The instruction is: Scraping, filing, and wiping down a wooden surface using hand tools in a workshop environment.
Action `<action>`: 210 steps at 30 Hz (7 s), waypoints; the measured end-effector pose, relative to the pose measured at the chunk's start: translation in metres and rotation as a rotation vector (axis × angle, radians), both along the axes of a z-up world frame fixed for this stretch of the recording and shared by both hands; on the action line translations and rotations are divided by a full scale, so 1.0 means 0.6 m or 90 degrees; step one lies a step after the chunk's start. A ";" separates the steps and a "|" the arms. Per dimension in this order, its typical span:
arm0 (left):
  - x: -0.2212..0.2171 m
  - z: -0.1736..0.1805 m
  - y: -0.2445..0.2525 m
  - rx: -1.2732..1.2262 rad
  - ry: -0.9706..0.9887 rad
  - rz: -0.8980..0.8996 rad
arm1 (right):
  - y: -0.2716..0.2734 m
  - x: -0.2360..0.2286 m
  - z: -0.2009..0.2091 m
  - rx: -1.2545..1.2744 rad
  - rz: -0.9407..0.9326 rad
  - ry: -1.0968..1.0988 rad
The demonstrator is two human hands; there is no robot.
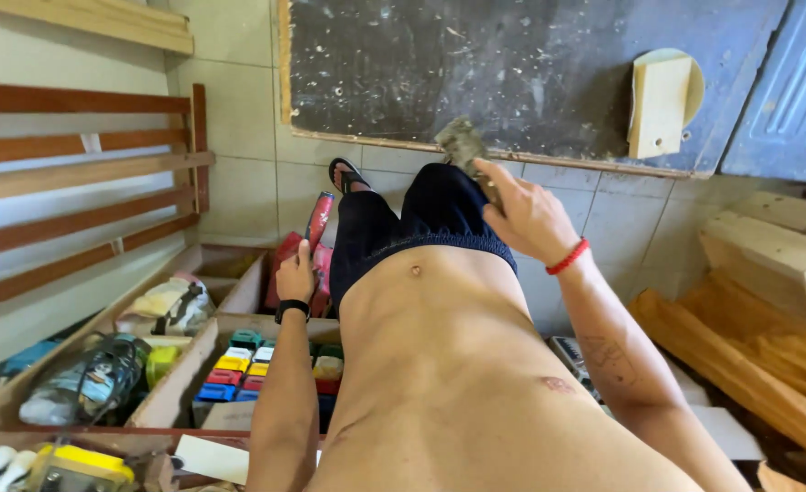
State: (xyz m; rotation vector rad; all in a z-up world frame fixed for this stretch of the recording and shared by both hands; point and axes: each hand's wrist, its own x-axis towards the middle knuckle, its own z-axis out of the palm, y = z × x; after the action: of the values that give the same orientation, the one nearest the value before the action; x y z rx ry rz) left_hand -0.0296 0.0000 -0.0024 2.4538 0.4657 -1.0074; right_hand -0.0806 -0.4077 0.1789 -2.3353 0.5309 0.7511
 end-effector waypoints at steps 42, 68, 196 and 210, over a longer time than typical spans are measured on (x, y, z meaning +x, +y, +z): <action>0.188 -0.091 0.175 -0.012 0.045 -0.043 | 0.222 0.285 0.011 -0.047 0.042 0.030; 0.046 -0.059 0.147 -0.011 0.020 -0.023 | 0.160 0.265 -0.075 -0.086 -0.022 -0.058; 0.205 0.003 -0.141 0.086 0.167 -0.400 | -0.042 -0.091 -0.081 0.449 -1.008 -0.181; 0.189 -0.005 -0.123 0.084 0.170 -0.371 | -0.057 -0.097 -0.109 0.422 -0.988 -0.177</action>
State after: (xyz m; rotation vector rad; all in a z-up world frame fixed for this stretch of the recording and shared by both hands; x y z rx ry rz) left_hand 0.0841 -0.0737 -0.0056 2.6450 -0.1287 -1.5901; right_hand -0.1390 -0.4417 0.1133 -0.8671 1.3822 -0.1701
